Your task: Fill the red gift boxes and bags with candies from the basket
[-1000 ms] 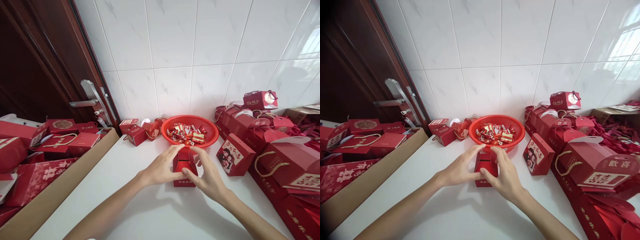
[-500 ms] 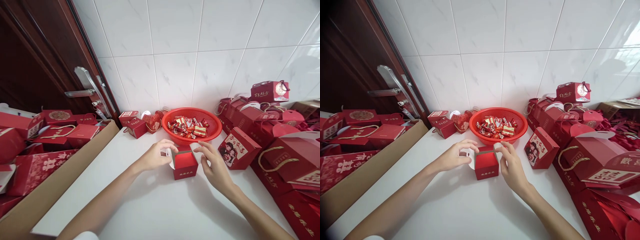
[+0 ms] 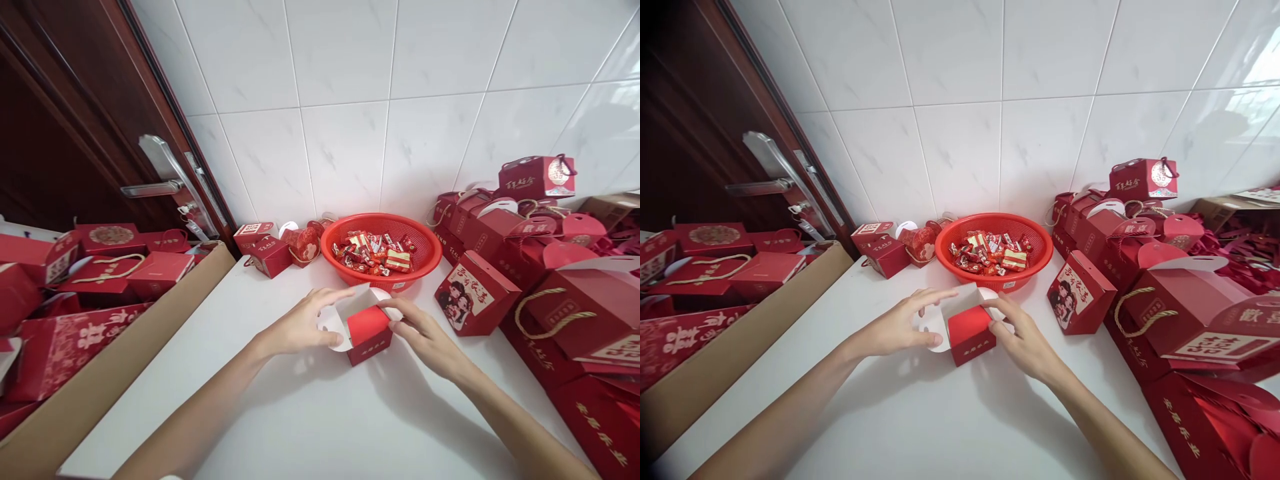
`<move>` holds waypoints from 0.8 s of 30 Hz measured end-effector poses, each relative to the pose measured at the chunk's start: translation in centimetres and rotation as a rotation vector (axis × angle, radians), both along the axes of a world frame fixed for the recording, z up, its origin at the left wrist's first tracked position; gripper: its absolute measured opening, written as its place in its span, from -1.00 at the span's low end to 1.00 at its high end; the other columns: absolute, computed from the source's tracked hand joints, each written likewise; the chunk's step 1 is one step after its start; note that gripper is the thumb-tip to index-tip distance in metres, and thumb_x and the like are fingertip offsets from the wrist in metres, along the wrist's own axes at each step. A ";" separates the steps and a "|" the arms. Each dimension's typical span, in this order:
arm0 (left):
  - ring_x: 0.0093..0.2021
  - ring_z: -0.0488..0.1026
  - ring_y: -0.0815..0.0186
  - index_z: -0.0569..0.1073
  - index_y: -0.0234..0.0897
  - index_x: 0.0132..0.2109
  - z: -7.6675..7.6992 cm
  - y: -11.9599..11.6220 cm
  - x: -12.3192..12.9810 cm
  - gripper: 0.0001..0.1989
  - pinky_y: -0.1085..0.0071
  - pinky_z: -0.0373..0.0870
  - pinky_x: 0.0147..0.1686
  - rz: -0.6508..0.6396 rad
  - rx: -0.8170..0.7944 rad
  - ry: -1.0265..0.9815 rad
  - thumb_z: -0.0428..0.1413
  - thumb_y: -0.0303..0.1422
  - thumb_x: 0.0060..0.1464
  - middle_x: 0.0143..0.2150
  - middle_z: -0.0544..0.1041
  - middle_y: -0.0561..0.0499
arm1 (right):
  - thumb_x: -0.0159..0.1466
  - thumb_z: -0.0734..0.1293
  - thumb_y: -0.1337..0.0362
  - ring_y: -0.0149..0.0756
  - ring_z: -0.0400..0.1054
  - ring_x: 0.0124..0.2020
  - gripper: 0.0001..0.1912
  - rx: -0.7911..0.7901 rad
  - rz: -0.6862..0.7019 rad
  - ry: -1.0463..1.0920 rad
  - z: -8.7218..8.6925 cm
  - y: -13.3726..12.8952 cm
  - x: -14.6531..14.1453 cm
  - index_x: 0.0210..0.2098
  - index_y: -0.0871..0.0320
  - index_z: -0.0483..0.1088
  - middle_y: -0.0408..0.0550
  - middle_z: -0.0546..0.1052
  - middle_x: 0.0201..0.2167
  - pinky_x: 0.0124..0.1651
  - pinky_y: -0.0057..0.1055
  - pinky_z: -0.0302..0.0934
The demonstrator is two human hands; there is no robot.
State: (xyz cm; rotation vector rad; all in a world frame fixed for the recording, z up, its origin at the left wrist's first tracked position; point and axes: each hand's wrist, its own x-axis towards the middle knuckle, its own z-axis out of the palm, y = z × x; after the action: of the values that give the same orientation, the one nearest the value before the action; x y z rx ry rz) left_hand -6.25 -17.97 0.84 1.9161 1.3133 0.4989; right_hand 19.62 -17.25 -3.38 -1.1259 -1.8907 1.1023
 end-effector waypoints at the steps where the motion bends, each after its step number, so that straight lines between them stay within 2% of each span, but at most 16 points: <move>1: 0.28 0.22 -0.03 0.24 -0.02 0.37 -0.1 -0.1 0.0 -0.13 0.11 0.23 0.23 0.022 -0.026 -0.026 0.34 -0.26 -0.11 0.31 0.31 -0.10 | 0.30 0.22 0.12 -0.09 0.39 0.05 -0.68 -0.076 0.038 0.074 0.4 -0.1 0.1 -0.01 0.03 0.41 0.00 0.52 -0.02 0.11 -0.15 0.26; 3: 0.21 0.30 -0.04 0.10 -0.10 0.43 -0.5 -0.4 0.2 0.09 0.11 0.28 0.19 0.064 -0.096 -0.092 0.40 -0.22 -0.22 0.29 0.33 -0.16 | 0.29 0.26 0.07 -0.14 0.41 -0.03 -0.73 -0.193 0.083 0.204 1.1 -0.1 0.3 -0.09 0.04 0.40 -0.05 0.54 -0.11 0.07 -0.20 0.27; 5: 0.17 0.35 -0.03 0.03 -0.16 0.45 -0.9 -0.6 0.3 0.21 0.13 0.31 0.16 0.079 -0.148 -0.160 0.44 -0.19 -0.30 0.28 0.34 -0.19 | 0.26 0.31 0.00 -0.09 0.36 0.07 -0.72 -0.230 0.084 0.281 1.5 -0.1 0.5 -0.20 0.06 0.40 -0.02 0.54 -0.08 0.14 -0.18 0.21; 8: 0.14 0.38 -0.02 -0.01 -0.16 0.46 -1.5 -0.7 0.5 0.27 0.13 0.31 0.16 0.082 -0.187 -0.216 0.46 -0.20 -0.34 0.25 0.38 -0.17 | 0.19 0.39 -0.12 0.07 0.18 0.27 -0.59 -0.223 0.039 0.287 1.6 0.0 0.7 -0.41 0.11 0.36 0.08 0.53 -0.05 0.26 -0.07 0.05; 9: 0.14 0.38 -0.01 -0.03 -0.18 0.47 -1.6 -0.6 0.5 0.27 0.13 0.30 0.16 0.084 -0.203 -0.227 0.46 -0.20 -0.33 0.25 0.39 -0.18 | 0.15 0.42 -0.13 0.10 0.16 0.28 -0.55 -0.227 0.037 0.272 1.6 0.1 0.8 -0.47 0.12 0.32 0.10 0.53 -0.06 0.27 -0.05 0.03; 11: 0.16 0.38 0.00 -0.07 -0.22 0.47 -1.9 -0.5 0.4 0.28 0.14 0.31 0.17 0.079 -0.248 -0.256 0.46 -0.22 -0.31 0.25 0.39 -0.19 | 0.08 0.48 -0.11 0.11 0.24 0.21 -0.51 -0.263 0.097 0.242 1.5 0.3 1.2 -0.52 0.13 0.25 0.09 0.52 -0.08 0.21 -0.06 0.10; 14: 0.21 0.35 0.00 -0.09 -0.19 0.47 -2.6 -0.2 0.1 0.25 0.15 0.32 0.17 0.019 -0.318 -0.346 0.45 -0.24 -0.26 0.28 0.37 -0.18 | 0.03 0.53 0.01 -0.04 0.37 0.03 -0.56 -0.315 0.293 0.165 1.2 0.7 2.0 -0.39 0.12 0.28 0.00 0.48 -0.07 0.04 -0.21 0.26; 16: 0.27 0.30 -0.01 -0.07 -0.15 0.47 -3.5 0.0 0.2 0.23 0.15 0.31 0.20 0.001 -0.341 -0.401 0.45 -0.24 -0.24 0.31 0.34 -0.16 | 0.05 0.52 0.06 -0.11 0.38 0.01 -0.57 -0.280 0.356 0.083 0.9 0.9 2.5 -0.27 0.09 0.28 -0.04 0.46 -0.03 0.01 -0.25 0.28; 18: 0.33 0.23 -0.02 -0.06 -0.14 0.47 -4.6 0.1 0.6 0.21 0.15 0.26 0.24 0.029 -0.317 -0.442 0.44 -0.21 -0.21 0.37 0.27 -0.16 | 0.09 0.49 0.07 -0.08 0.33 0.10 -0.60 -0.175 0.300 -0.026 0.6 1.2 2.7 -0.22 0.07 0.28 -0.02 0.41 0.10 0.11 -0.19 0.25; 21: 0.37 0.17 -0.03 -0.09 -0.10 0.48 -6.0 0.2 1.4 0.18 0.12 0.22 0.28 0.095 -0.199 -0.462 0.41 -0.13 -0.15 0.41 0.20 -0.15 | 0.14 0.43 0.04 0.00 0.18 0.28 -0.63 -0.004 0.152 -0.172 0.3 1.6 3.1 -0.15 0.05 0.34 0.02 0.27 0.30 0.28 -0.06 0.10; 24: 0.31 0.26 -0.09 -0.08 -0.08 0.47 -6.1 0.4 1.9 0.19 0.06 0.28 0.24 0.133 -0.084 -0.372 0.40 -0.06 -0.17 0.40 0.21 -0.18 | 0.17 0.41 -0.02 0.02 0.18 0.30 -0.56 0.063 0.121 -0.237 0.7 1.8 3.8 -0.02 0.00 0.40 0.01 0.27 0.32 0.28 -0.03 0.12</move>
State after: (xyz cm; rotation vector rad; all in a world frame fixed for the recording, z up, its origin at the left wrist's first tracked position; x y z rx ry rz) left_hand -4.40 -17.57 -5.25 1.5805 1.1975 0.8111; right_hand 23.43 -15.43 -2.67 -1.1615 -2.1871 1.0014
